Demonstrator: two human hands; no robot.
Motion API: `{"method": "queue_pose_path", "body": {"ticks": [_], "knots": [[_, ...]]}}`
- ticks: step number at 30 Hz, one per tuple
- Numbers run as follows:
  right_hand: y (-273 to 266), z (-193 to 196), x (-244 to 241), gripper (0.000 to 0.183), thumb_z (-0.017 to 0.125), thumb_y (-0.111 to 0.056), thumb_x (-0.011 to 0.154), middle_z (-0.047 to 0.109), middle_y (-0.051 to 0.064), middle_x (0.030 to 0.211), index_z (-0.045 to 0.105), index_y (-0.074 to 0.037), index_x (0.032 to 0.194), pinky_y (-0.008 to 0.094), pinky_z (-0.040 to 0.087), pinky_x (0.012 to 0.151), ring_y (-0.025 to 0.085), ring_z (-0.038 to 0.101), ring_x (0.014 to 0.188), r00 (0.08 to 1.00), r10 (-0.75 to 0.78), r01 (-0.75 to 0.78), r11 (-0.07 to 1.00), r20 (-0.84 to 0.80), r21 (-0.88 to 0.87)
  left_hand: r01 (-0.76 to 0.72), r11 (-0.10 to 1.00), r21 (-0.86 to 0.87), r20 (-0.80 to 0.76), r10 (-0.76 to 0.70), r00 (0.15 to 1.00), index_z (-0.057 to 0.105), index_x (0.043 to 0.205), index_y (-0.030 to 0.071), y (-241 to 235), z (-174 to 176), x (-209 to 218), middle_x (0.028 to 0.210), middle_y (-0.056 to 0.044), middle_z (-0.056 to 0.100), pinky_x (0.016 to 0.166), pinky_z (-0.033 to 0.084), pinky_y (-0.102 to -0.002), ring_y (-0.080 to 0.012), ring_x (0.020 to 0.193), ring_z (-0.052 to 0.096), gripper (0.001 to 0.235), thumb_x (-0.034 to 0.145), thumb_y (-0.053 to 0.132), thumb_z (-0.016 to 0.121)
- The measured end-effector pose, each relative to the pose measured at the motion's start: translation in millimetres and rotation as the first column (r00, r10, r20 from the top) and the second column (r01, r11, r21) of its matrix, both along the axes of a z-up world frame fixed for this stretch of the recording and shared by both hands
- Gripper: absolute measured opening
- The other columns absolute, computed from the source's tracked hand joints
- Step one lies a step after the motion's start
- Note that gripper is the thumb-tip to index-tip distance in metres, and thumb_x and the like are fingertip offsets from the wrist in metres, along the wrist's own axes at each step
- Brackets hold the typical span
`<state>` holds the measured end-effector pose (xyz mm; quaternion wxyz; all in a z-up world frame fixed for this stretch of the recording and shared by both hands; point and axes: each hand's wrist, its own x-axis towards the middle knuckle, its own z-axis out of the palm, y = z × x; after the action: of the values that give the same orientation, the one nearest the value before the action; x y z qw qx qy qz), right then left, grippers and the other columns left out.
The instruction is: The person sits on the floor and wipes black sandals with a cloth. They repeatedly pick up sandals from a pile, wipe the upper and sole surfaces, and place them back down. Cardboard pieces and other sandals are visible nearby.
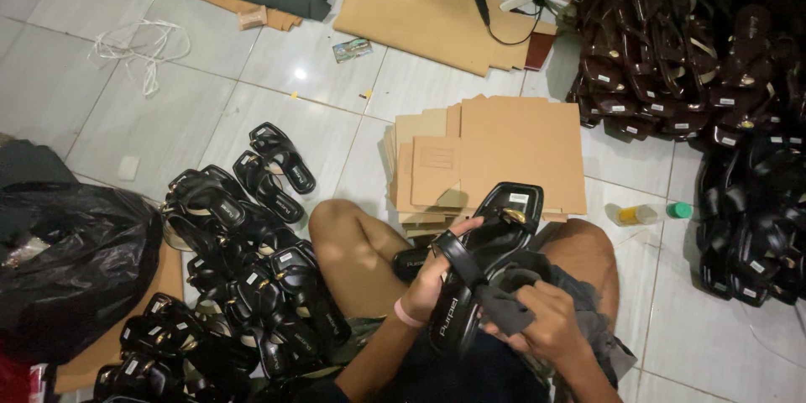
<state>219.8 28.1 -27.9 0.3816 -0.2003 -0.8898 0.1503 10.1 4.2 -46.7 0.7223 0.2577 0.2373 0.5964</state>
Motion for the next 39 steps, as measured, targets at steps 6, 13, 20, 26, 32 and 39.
{"method": "queue_pose_path", "body": {"ticks": [6,13,20,26,32,39], "knots": [[6.5,18.6,-14.9,0.046,0.079,-0.044,0.073,0.053,0.005,0.067,0.072,-0.004,0.094,0.039,0.043,0.049,0.026,0.055,0.053,0.984,-0.141,0.136,0.989,0.112,0.052,0.025,0.98,0.2,-0.401,0.058,0.914,0.05,0.152,-0.001,-6.1,-2.1,2.8,0.147,-0.013,0.058,0.119,0.039,-0.034,-0.0202,0.135,0.055,0.048,0.106,0.011,0.044],[7.6,7.3,-8.5,0.038,0.084,-0.037,0.068,0.057,0.008,0.072,0.067,-0.007,0.084,0.042,0.046,0.053,0.03,0.059,0.059,0.963,-0.181,0.187,0.982,0.201,-0.011,0.043,0.926,0.376,-0.527,0.176,0.831,0.044,0.156,0.002,-7.4,1.4,6.6,0.158,-0.015,0.051,0.126,0.037,-0.037,-0.0233,0.149,0.048,0.061,0.098,-0.003,0.064],[3.4,-46.8,13.9,0.03,0.082,-0.025,0.079,0.067,0.013,0.085,0.072,-0.004,0.099,0.041,0.052,0.065,0.032,0.066,0.072,0.95,-0.31,0.306,0.945,-0.02,-0.116,-0.094,0.938,0.335,-0.659,0.304,0.688,0.028,0.155,-0.003,-8.1,30.6,-9.6,0.151,-0.022,0.05,0.11,0.044,-0.032,-0.0238,0.135,0.055,0.08,0.086,-0.002,0.069],[-1.0,-54.2,17.2,0.043,0.065,-0.033,0.096,0.069,0.016,0.093,0.071,0.005,0.114,0.041,0.055,0.069,0.032,0.068,0.075,0.885,-0.449,0.452,0.892,-0.118,-0.003,-0.167,0.941,0.295,-0.739,0.336,0.585,0.049,0.146,-0.007,-13.0,45.0,2.5,0.121,-0.024,0.073,0.093,0.057,-0.033,-0.0256,0.11,0.075,0.066,0.083,-0.003,0.07],[13.0,-84.0,24.1,0.035,0.061,-0.037,0.091,0.064,0.018,0.081,0.071,-0.004,0.083,0.047,0.051,0.063,0.037,0.064,0.065,0.794,-0.56,0.586,0.809,0.237,-0.053,-0.19,0.927,0.324,-0.776,0.375,0.507,0.05,0.145,-0.006,-15.7,53.8,2.9,0.114,-0.024,0.073,0.088,0.06,-0.034,-0.0293,0.105,0.078,0.065,0.083,-0.002,0.072],[18.8,-9.0,4.6,0.054,0.069,-0.059,0.079,0.062,0.01,0.076,0.071,-0.005,0.085,0.045,0.049,0.058,0.032,0.062,0.063,0.923,-0.33,0.31,0.943,0.197,0.123,-0.17,0.916,0.364,-0.774,0.399,0.492,0.051,0.144,-0.005,-18.3,57.8,-0.4,0.115,-0.025,0.073,0.088,0.06,-0.035,-0.0306,0.108,0.078,0.066,0.081,0.001,0.073]]}}
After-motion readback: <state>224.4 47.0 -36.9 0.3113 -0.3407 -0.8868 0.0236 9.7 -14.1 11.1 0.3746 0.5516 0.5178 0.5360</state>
